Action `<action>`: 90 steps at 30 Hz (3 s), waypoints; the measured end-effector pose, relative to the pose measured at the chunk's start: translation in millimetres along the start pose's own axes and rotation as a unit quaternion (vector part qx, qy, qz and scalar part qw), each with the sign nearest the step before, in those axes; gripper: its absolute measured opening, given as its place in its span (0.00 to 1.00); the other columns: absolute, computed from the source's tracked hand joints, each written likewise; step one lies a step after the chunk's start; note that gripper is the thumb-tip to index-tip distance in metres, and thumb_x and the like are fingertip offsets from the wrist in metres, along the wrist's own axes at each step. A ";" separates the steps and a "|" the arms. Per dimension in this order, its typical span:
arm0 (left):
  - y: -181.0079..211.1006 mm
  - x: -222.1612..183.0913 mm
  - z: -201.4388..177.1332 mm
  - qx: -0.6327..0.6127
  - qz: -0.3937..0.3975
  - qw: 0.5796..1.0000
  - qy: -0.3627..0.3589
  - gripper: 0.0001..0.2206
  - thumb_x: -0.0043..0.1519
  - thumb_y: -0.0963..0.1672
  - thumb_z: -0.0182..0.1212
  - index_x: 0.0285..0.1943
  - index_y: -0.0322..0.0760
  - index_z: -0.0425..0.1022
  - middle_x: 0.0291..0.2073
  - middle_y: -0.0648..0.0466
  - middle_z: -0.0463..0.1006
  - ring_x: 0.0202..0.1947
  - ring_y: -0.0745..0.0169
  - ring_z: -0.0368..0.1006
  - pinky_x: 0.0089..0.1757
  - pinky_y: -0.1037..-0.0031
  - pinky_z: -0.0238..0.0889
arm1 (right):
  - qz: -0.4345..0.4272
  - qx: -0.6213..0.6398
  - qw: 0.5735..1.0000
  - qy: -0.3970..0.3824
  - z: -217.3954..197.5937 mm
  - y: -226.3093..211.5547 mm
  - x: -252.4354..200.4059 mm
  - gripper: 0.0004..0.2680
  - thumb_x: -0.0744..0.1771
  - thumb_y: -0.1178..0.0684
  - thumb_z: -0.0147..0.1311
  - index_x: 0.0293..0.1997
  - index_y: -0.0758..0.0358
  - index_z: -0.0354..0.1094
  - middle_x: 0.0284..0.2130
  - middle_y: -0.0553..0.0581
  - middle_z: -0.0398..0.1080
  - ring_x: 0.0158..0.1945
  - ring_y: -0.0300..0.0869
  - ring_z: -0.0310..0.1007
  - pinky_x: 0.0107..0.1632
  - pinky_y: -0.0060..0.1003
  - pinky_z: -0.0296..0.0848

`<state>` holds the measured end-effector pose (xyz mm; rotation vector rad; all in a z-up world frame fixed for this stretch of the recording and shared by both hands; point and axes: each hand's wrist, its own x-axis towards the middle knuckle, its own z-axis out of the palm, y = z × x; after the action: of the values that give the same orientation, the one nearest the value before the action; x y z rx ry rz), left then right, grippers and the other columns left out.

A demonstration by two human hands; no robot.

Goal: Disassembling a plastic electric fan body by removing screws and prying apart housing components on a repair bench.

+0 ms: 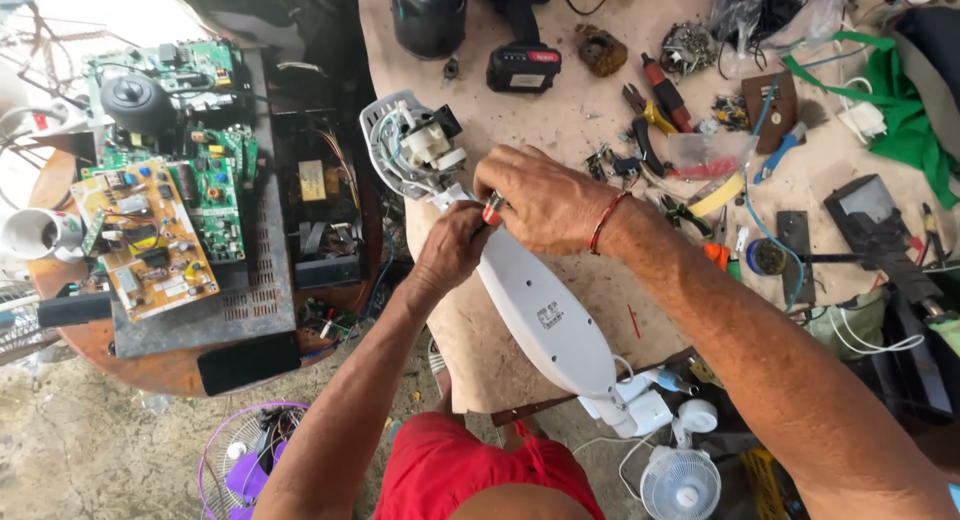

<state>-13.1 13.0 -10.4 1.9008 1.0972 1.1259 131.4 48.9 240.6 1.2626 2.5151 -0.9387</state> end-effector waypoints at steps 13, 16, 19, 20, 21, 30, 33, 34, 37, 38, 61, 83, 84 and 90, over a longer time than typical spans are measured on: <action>-10.3 -5.2 10.1 0.020 -0.009 1.000 0.021 0.05 0.62 0.44 0.67 0.44 0.43 0.78 0.34 0.54 0.77 0.41 0.48 0.76 0.43 0.62 0.73 | 0.147 -0.053 0.983 0.094 16.4 2.5 4.5 0.17 0.72 0.33 0.43 0.51 0.56 0.64 0.51 0.64 0.69 0.48 0.68 0.78 0.48 0.63 0.77; -3.1 0.7 5.7 -0.008 0.007 0.997 0.074 0.12 0.55 0.45 0.75 0.38 0.38 0.75 0.30 0.50 0.75 0.42 0.45 0.75 0.43 0.62 0.71 | 0.145 -0.059 0.980 0.125 14.5 4.9 7.4 0.15 0.70 0.35 0.49 0.52 0.54 0.63 0.51 0.60 0.68 0.45 0.71 0.78 0.47 0.66 0.77; 26.7 2.5 -5.2 -0.005 0.023 0.997 0.068 0.17 0.56 0.46 0.76 0.45 0.36 0.72 0.35 0.46 0.73 0.46 0.41 0.73 0.46 0.57 0.69 | 0.156 -0.054 0.977 0.134 14.7 2.0 5.1 0.15 0.70 0.34 0.48 0.51 0.52 0.63 0.50 0.58 0.67 0.44 0.71 0.78 0.47 0.66 0.76; 26.5 2.8 -2.9 0.003 0.024 0.997 0.070 0.11 0.58 0.43 0.72 0.40 0.37 0.74 0.32 0.49 0.74 0.44 0.45 0.74 0.45 0.61 0.70 | 0.162 -0.061 0.975 0.138 16.0 1.3 4.5 0.15 0.69 0.33 0.49 0.51 0.52 0.63 0.50 0.58 0.67 0.43 0.71 0.78 0.47 0.66 0.76; 26.1 5.1 -0.7 0.012 0.027 0.997 0.073 0.06 0.60 0.40 0.69 0.36 0.37 0.75 0.28 0.52 0.75 0.43 0.48 0.75 0.45 0.65 0.71 | 0.167 -0.069 0.973 0.142 15.9 1.0 4.5 0.16 0.69 0.33 0.49 0.50 0.52 0.63 0.50 0.58 0.68 0.43 0.72 0.78 0.47 0.66 0.76; 6.3 1.2 11.5 0.022 0.032 0.997 0.068 0.04 0.62 0.41 0.68 0.40 0.38 0.77 0.29 0.54 0.76 0.44 0.51 0.76 0.46 0.66 0.70 | 0.149 -0.064 0.970 0.179 19.9 9.9 0.0 0.15 0.70 0.35 0.52 0.49 0.54 0.63 0.47 0.60 0.68 0.40 0.71 0.79 0.43 0.63 0.79; -4.5 4.0 17.4 0.032 0.029 0.995 0.095 0.17 0.55 0.47 0.78 0.37 0.38 0.70 0.28 0.53 0.71 0.39 0.48 0.72 0.42 0.63 0.70 | 0.135 -0.079 0.967 0.201 20.9 14.9 -1.6 0.16 0.70 0.34 0.54 0.49 0.55 0.62 0.46 0.60 0.67 0.37 0.73 0.78 0.41 0.63 0.79; 12.4 3.2 9.8 0.033 0.028 0.994 0.096 0.17 0.55 0.47 0.78 0.37 0.38 0.70 0.28 0.53 0.71 0.39 0.48 0.72 0.42 0.63 0.70 | 0.133 -0.079 0.967 0.201 23.0 14.1 -1.3 0.16 0.70 0.34 0.54 0.49 0.55 0.62 0.46 0.60 0.67 0.37 0.73 0.78 0.41 0.63 0.79; 37.3 5.5 2.4 0.046 0.061 0.994 0.078 0.25 0.58 0.49 0.74 0.53 0.30 0.66 0.37 0.42 0.68 0.43 0.36 0.69 0.44 0.54 0.67 | 0.121 -0.074 0.967 0.211 23.8 16.9 -5.2 0.15 0.70 0.35 0.54 0.48 0.57 0.63 0.46 0.61 0.68 0.37 0.72 0.79 0.39 0.62 0.80; 26.4 3.8 6.1 0.042 0.065 0.994 0.071 0.14 0.60 0.44 0.70 0.47 0.32 0.71 0.35 0.46 0.72 0.44 0.39 0.72 0.45 0.58 0.69 | 0.107 -0.070 0.965 0.228 24.4 17.7 -6.1 0.15 0.69 0.36 0.56 0.49 0.56 0.63 0.46 0.60 0.68 0.36 0.70 0.79 0.39 0.62 0.80; 14.2 1.4 28.9 0.110 0.038 0.992 0.052 0.06 0.60 0.39 0.69 0.42 0.34 0.76 0.36 0.50 0.75 0.52 0.44 0.75 0.52 0.61 0.70 | -0.017 0.132 0.920 0.368 69.4 76.9 -43.1 0.18 0.66 0.55 0.67 0.59 0.69 0.65 0.48 0.68 0.66 0.44 0.59 0.80 0.43 0.50 0.82; 60.1 -8.2 24.7 0.257 -0.050 0.959 0.111 0.14 0.60 0.46 0.70 0.53 0.43 0.78 0.68 0.44 0.65 0.72 0.31 0.54 0.65 0.43 0.47 | 0.173 0.685 0.513 0.488 259.9 193.8 -60.8 0.07 0.68 0.54 0.63 0.40 0.63 0.68 0.33 0.58 0.74 0.29 0.39 0.76 0.32 0.26 0.77; 67.1 -3.7 23.6 0.277 -0.039 0.956 0.084 0.15 0.61 0.46 0.69 0.55 0.43 0.78 0.70 0.44 0.64 0.73 0.31 0.52 0.66 0.43 0.43 | 0.168 0.687 0.507 0.492 260.7 193.7 -59.0 0.07 0.68 0.54 0.62 0.38 0.64 0.67 0.31 0.60 0.75 0.27 0.41 0.76 0.30 0.28 0.77; 49.1 33.1 40.5 0.303 0.009 0.951 -0.066 0.11 0.57 0.47 0.70 0.48 0.48 0.81 0.61 0.54 0.74 0.72 0.43 0.56 0.65 0.34 0.36 | 0.169 0.705 0.489 0.484 270.0 208.0 -77.8 0.06 0.69 0.53 0.60 0.41 0.61 0.67 0.36 0.59 0.76 0.32 0.40 0.77 0.34 0.27 0.77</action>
<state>48.6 16.8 25.8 2.4103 1.4665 0.6950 308.0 -74.4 -34.7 3.1811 0.9106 -2.9878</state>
